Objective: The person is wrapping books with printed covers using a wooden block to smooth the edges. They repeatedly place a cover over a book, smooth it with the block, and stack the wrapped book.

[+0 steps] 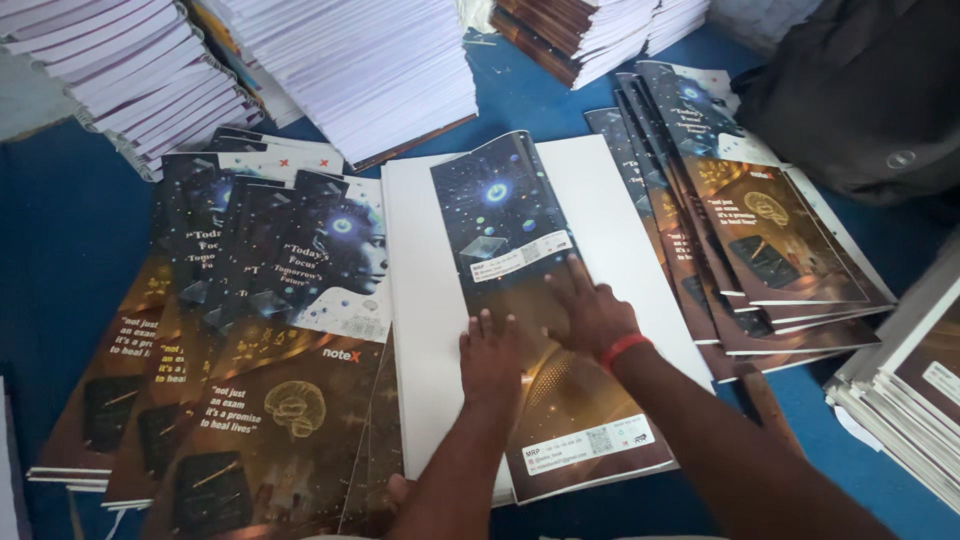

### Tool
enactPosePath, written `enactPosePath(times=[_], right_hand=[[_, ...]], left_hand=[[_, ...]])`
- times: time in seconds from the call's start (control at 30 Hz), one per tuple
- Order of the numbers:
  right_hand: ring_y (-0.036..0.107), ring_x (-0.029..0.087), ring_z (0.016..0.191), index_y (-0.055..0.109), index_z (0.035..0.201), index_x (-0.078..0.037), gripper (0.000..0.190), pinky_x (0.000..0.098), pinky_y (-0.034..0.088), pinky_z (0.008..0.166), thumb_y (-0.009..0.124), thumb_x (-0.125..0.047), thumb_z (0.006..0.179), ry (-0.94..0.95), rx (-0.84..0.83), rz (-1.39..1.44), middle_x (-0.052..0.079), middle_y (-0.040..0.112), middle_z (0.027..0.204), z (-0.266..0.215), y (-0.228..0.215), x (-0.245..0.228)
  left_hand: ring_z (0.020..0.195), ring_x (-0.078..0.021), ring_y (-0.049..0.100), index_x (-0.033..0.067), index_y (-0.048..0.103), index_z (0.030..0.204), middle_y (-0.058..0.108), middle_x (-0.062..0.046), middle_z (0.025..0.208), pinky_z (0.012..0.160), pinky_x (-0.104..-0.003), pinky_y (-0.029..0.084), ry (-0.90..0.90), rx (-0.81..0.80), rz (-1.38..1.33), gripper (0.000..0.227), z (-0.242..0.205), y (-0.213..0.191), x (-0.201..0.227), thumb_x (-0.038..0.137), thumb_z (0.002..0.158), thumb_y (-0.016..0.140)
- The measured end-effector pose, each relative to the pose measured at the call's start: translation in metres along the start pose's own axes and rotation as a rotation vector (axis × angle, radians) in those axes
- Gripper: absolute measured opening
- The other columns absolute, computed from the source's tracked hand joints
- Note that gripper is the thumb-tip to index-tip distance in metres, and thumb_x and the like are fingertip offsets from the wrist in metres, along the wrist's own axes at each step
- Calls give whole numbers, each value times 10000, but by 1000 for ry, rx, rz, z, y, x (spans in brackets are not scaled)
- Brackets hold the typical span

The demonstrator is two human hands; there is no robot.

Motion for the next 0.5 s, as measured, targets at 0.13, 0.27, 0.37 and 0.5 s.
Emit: enactPosePath(times=[0.13, 0.27, 0.37, 0.5], right_hand=[[659, 384, 1122, 334, 1573, -357, 861, 521, 599, 880, 731, -504, 823, 28, 3, 27, 77, 130, 1725, -21, 10, 13], [674, 356, 1090, 331, 1557, -344, 767, 499, 604, 870, 673, -494, 887, 39, -27, 46, 96, 143, 1711, -42, 18, 23], [684, 366, 1073, 368, 1536, -313, 737, 495, 610, 851, 660, -495, 885, -32, 83, 128, 124, 230, 1649, -66, 1, 21], [724, 349, 1053, 326, 1566, -266, 681, 463, 630, 877, 572, -459, 961, 37, -113, 153, 102, 370, 1613, -98, -4, 31]], left_hand=[[1446, -441, 375, 61, 521, 1466, 370, -237, 1603, 1157, -507, 358, 27, 106, -37, 506, 11, 12, 3, 148, 970, 569], [1560, -391, 304, -35, 524, 1414, 378, -197, 1594, 1280, -501, 295, 195, 69, 145, 494, 26, 30, 24, 151, 966, 618], [1515, -466, 224, -106, 333, 1522, 211, -299, 1647, 1222, -453, 290, 86, -135, -4, 886, 24, 33, 14, 177, 825, 801], [1543, -471, 139, -80, 204, 1551, 123, -296, 1664, 1244, -484, 254, 83, -242, -141, 1278, 9, 0, 18, 341, 635, 990]])
Point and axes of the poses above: each hand's wrist, its own z-axis towards the middle knuckle, its own y-axis out of the palm, x = y × z, the point moved 10 cm from there along z, towards the middle knuckle
